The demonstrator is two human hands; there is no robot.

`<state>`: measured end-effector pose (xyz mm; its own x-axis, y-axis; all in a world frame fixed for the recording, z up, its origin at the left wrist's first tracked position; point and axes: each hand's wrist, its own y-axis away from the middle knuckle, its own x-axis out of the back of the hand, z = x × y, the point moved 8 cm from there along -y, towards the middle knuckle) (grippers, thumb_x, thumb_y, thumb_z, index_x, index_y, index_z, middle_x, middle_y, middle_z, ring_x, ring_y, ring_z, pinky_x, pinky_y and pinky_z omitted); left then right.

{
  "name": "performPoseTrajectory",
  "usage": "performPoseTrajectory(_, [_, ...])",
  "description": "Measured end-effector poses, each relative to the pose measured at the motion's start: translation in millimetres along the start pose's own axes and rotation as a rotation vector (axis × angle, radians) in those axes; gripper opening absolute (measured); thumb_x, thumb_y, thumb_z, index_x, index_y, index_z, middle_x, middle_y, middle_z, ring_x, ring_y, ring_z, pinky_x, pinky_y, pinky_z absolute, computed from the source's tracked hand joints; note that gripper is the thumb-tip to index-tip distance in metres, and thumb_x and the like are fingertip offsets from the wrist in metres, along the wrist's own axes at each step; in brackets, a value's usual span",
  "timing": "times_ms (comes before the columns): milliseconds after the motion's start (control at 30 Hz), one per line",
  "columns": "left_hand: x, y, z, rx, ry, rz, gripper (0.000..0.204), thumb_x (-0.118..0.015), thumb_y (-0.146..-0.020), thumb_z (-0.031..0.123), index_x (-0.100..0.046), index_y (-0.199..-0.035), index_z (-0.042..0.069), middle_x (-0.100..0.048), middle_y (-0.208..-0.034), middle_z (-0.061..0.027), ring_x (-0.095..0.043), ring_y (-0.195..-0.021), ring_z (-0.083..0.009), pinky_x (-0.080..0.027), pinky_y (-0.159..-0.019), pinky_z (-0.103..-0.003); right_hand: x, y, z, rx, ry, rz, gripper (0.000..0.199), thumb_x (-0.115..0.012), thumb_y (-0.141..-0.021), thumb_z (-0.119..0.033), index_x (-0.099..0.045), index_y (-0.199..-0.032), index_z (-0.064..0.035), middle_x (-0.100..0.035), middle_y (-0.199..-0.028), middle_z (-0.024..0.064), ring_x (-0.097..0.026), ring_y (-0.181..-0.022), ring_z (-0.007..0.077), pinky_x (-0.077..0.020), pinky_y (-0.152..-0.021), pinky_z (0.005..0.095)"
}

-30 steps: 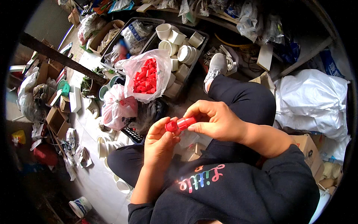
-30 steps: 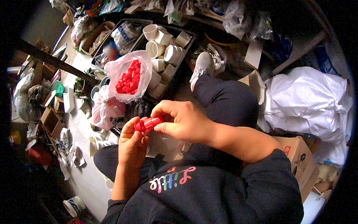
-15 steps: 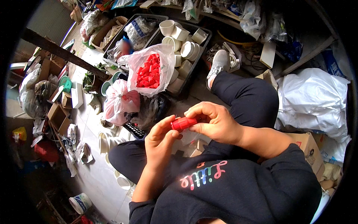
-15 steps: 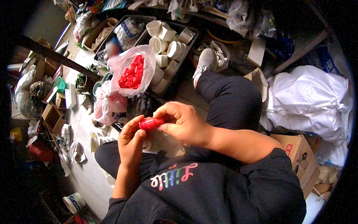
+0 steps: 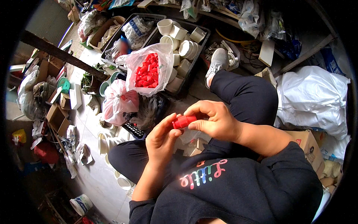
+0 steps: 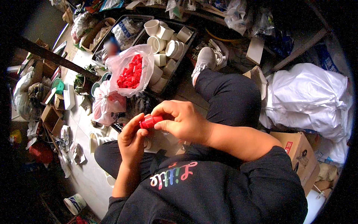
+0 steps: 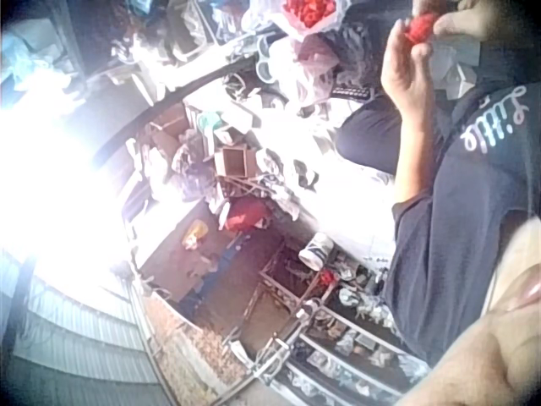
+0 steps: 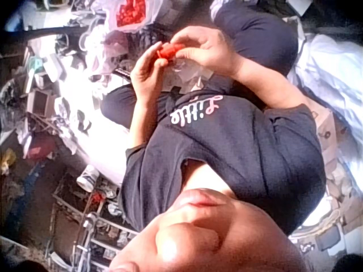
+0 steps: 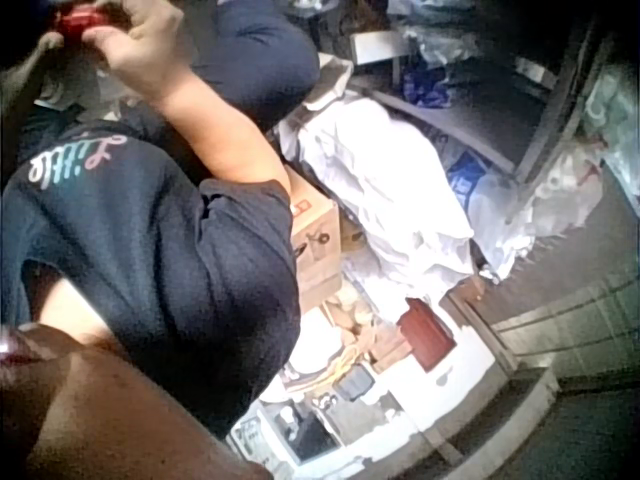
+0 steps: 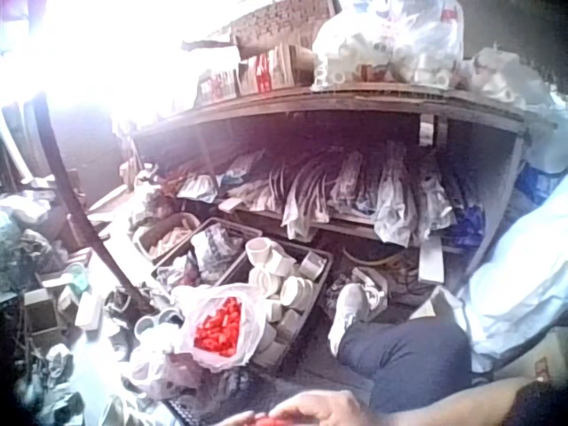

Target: The person sits on the floor and repeatedly picks red plastic pieces from a clear bag, connects them together by hand, and places the assembled units back into the bag. The person briefly stands to retrieve a phone from a shelf before resuming the assembly.

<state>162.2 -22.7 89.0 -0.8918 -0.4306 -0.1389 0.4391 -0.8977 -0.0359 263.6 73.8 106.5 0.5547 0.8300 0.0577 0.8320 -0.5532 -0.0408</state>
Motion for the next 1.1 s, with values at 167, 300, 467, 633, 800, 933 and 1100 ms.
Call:
performPoseTrajectory(167, [1, 0, 1, -0.087, -0.137, -0.055, 0.037, -0.061, -0.079, 0.002, -0.051, -0.113, -0.002, -0.058, -0.106, -0.0105, -0.057, -0.092, -0.0154, -0.044, -0.080, -0.025, -9, 4, 28, -0.337, -0.147, -0.120, 0.033, -0.049, -0.089, -0.034, -0.058, -0.083, -0.0030, -0.054, -0.062, -0.0003, -0.049, -0.053, 0.0055, -0.0409, -0.050, 0.0204])
performPoseTrajectory(300, [0, 0, -4, 0.016, 0.076, -0.031, 0.037, -0.060, -0.079, 0.002, -0.050, -0.114, -0.003, -0.058, -0.106, -0.0114, -0.056, -0.093, -0.0157, -0.045, -0.079, -0.026, -8, -1, 22, -0.178, -0.190, -0.014, 0.023, -0.064, -0.078, -0.021, -0.054, -0.088, -0.0027, -0.053, -0.073, 0.0015, -0.052, -0.066, 0.0079, -0.0437, -0.058, 0.0221])
performPoseTrajectory(467, [-1, 1, -13, 0.059, 0.182, -0.017, 0.036, -0.060, -0.079, 0.001, -0.050, -0.114, -0.003, -0.057, -0.107, -0.0117, -0.056, -0.092, -0.0154, -0.045, -0.079, -0.026, -7, 0, 19, -0.061, -0.140, -0.045, 0.040, -0.066, -0.075, -0.003, -0.044, -0.107, -0.0067, -0.053, -0.084, 0.0014, -0.051, -0.077, 0.0057, -0.0442, -0.068, 0.0207])
performPoseTrajectory(633, [1, 0, -17, 0.080, 0.139, -0.016, 0.036, -0.060, -0.079, 0.002, -0.050, -0.114, -0.002, -0.057, -0.108, -0.0116, -0.055, -0.091, -0.0150, -0.045, -0.079, -0.026, -11, 2, 28, -0.369, -0.148, -0.089, 0.045, -0.065, -0.078, -0.014, -0.038, -0.114, -0.0076, -0.054, -0.082, 0.0015, -0.052, -0.072, 0.0064, -0.0436, -0.066, 0.0203])
performPoseTrajectory(800, [3, -4, -21, 0.119, 0.237, 0.009, 0.035, -0.060, -0.080, 0.003, -0.050, -0.114, -0.002, -0.056, -0.109, -0.0121, -0.055, -0.093, -0.0151, -0.045, -0.080, -0.026, -4, -4, 25, -0.064, -0.075, -0.001, 0.043, -0.064, -0.077, -0.024, -0.041, -0.108, -0.0038, -0.055, -0.079, 0.0063, -0.053, -0.071, 0.0101, -0.0448, -0.062, 0.0251])
performPoseTrajectory(933, [3, -4, -21, 0.088, 0.176, 0.006, 0.035, -0.059, -0.081, 0.004, -0.050, -0.114, -0.003, -0.056, -0.109, -0.0120, -0.055, -0.092, -0.0148, -0.045, -0.079, -0.026, -2, -3, 22, -0.231, -0.144, 0.005, 0.039, -0.062, -0.078, -0.017, -0.043, -0.110, -0.0060, -0.054, -0.077, 0.0055, -0.052, -0.067, 0.0077, -0.0423, -0.055, 0.0210])
performPoseTrajectory(1100, [6, -5, -26, 0.123, 0.210, 0.024, 0.034, -0.058, -0.081, 0.004, -0.051, -0.113, -0.003, -0.056, -0.110, -0.0119, -0.055, -0.091, -0.0139, -0.044, -0.080, -0.025, -1, -6, 28, -0.189, -0.132, 0.003, 0.044, -0.064, -0.079, -0.018, -0.040, -0.114, -0.0063, -0.051, -0.089, 0.0053, -0.050, -0.067, 0.0065, -0.0426, -0.058, 0.0198])
